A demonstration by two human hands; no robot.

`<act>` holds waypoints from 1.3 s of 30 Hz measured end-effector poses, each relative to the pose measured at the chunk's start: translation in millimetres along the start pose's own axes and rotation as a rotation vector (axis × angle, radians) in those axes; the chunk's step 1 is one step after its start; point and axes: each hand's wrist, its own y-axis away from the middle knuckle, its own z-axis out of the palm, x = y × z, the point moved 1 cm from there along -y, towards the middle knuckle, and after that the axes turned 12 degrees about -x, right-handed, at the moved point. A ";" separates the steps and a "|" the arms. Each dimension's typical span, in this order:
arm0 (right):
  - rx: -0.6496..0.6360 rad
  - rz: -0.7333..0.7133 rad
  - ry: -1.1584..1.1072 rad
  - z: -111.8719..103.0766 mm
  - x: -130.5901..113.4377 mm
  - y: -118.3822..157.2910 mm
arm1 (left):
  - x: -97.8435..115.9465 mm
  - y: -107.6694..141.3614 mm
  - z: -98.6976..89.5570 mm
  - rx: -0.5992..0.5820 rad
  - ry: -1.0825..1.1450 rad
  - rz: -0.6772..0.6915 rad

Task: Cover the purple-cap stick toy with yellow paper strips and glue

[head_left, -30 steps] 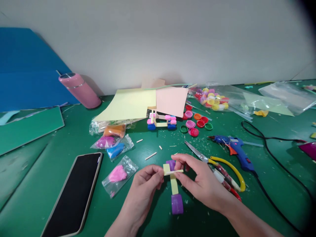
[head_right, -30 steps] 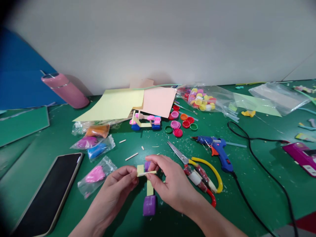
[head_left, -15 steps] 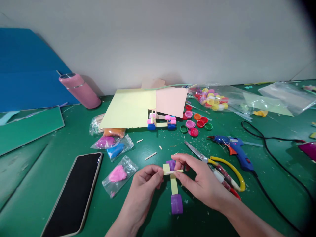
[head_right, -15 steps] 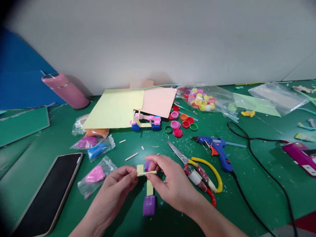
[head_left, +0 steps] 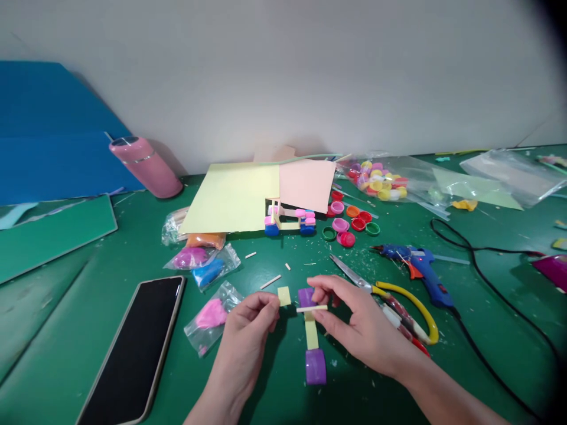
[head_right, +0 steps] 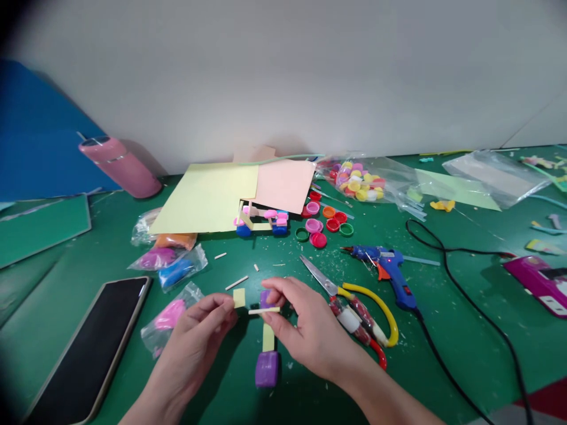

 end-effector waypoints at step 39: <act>0.121 0.492 0.196 -50.5 45.8 82.9 | 28.3 14.3 30.5 0.100 0.239 0.218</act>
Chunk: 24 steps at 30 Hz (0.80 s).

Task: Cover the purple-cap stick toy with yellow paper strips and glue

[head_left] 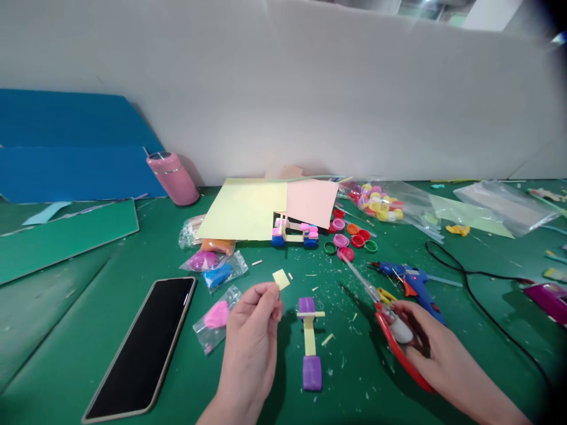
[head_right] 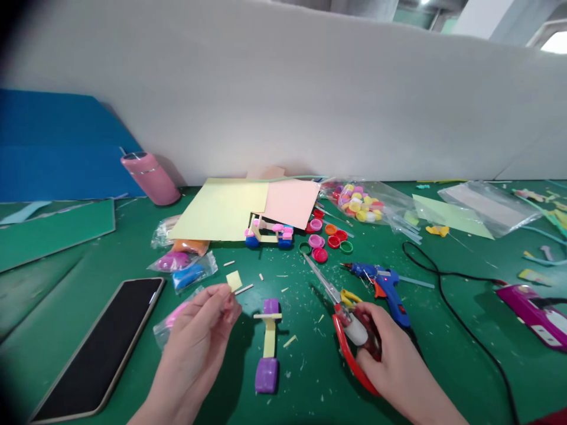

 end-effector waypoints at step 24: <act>-0.363 -0.038 -0.857 89.0 -9.6 -16.3 | 14.7 11.0 45.7 -0.077 0.144 0.022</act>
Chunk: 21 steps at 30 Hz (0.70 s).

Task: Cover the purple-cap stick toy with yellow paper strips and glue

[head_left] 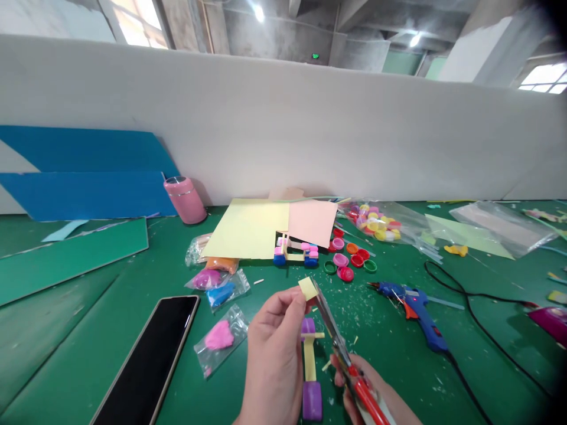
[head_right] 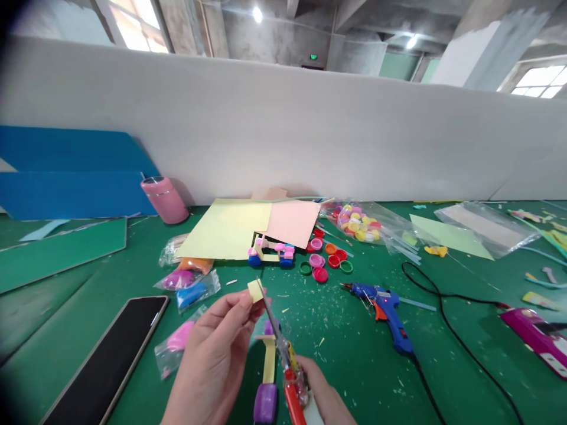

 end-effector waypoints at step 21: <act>0.030 -0.059 -0.076 17.4 -25.5 2.4 | -13.7 -3.2 -5.4 0.032 -0.086 0.008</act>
